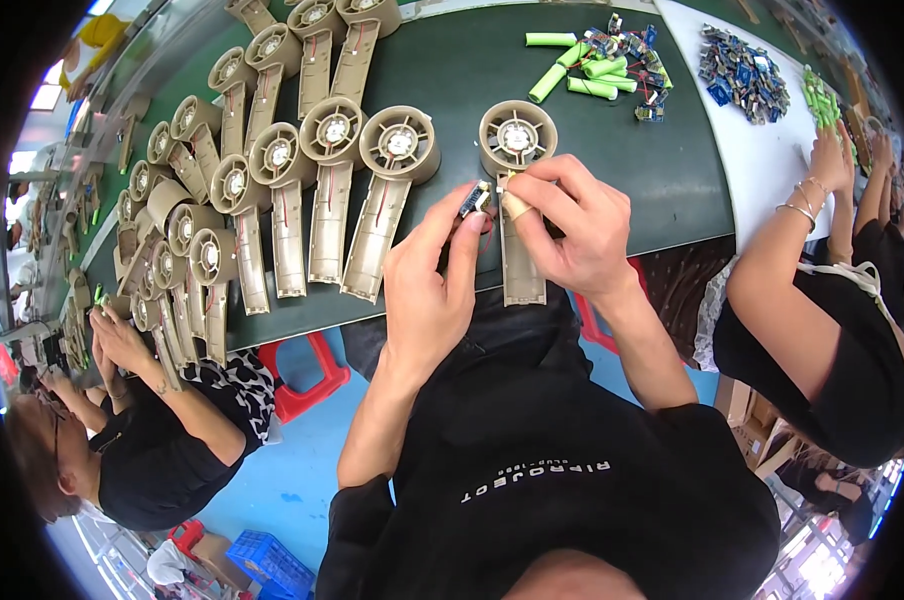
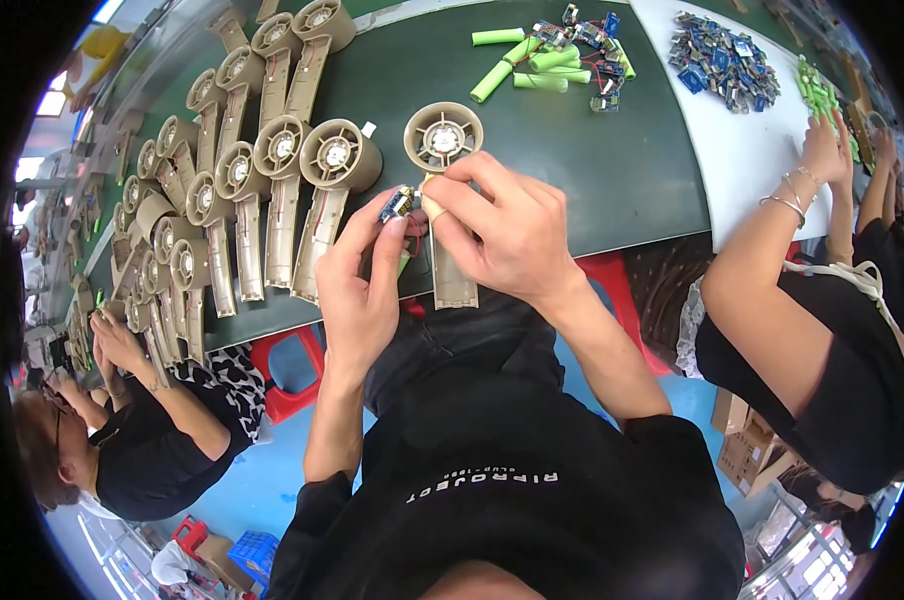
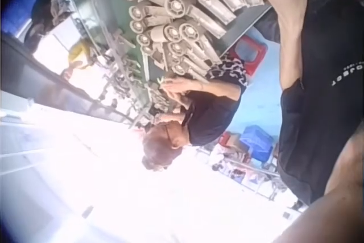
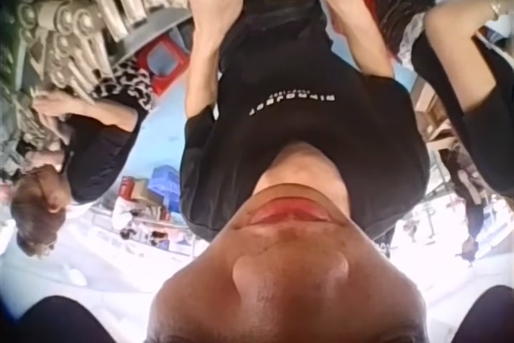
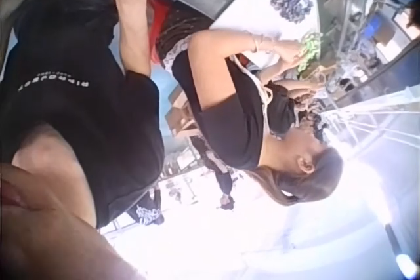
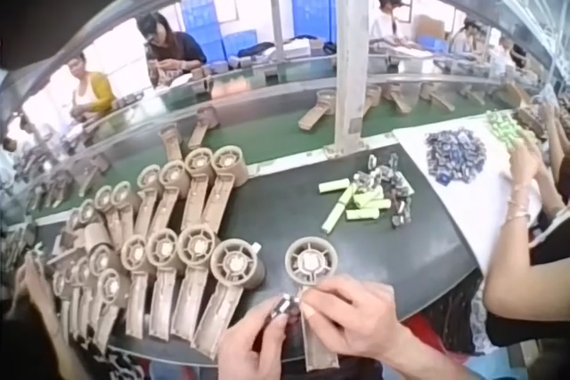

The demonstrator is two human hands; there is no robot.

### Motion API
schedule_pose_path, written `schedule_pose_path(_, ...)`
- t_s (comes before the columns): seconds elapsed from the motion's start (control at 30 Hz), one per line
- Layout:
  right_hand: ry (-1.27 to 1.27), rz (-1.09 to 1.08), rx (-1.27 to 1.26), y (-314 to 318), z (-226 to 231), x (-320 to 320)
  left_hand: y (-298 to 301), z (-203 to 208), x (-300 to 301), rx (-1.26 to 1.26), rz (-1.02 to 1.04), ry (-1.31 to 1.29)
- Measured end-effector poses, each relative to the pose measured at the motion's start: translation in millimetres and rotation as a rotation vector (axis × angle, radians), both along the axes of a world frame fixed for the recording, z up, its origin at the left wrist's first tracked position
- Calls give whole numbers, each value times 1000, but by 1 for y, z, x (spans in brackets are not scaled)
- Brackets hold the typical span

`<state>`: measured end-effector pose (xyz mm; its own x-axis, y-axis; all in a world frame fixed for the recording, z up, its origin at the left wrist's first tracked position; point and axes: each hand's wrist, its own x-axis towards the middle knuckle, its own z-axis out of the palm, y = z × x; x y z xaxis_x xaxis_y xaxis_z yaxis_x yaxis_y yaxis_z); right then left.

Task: The person assembles handheld electronic fans by hand, combining fan housings, batteries, motors, PCBs, and wires.

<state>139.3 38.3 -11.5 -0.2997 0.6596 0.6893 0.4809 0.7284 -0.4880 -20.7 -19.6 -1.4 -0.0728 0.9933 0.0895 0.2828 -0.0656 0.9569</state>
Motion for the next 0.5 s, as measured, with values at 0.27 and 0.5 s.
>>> schedule_pose_path(0.27,2,18,28,3,-2,-1,0,-3,2,242,22,262)
schedule_pose_path(0.5,82,-4,-41,0,-2,-1,0,5,7,267,32,367)
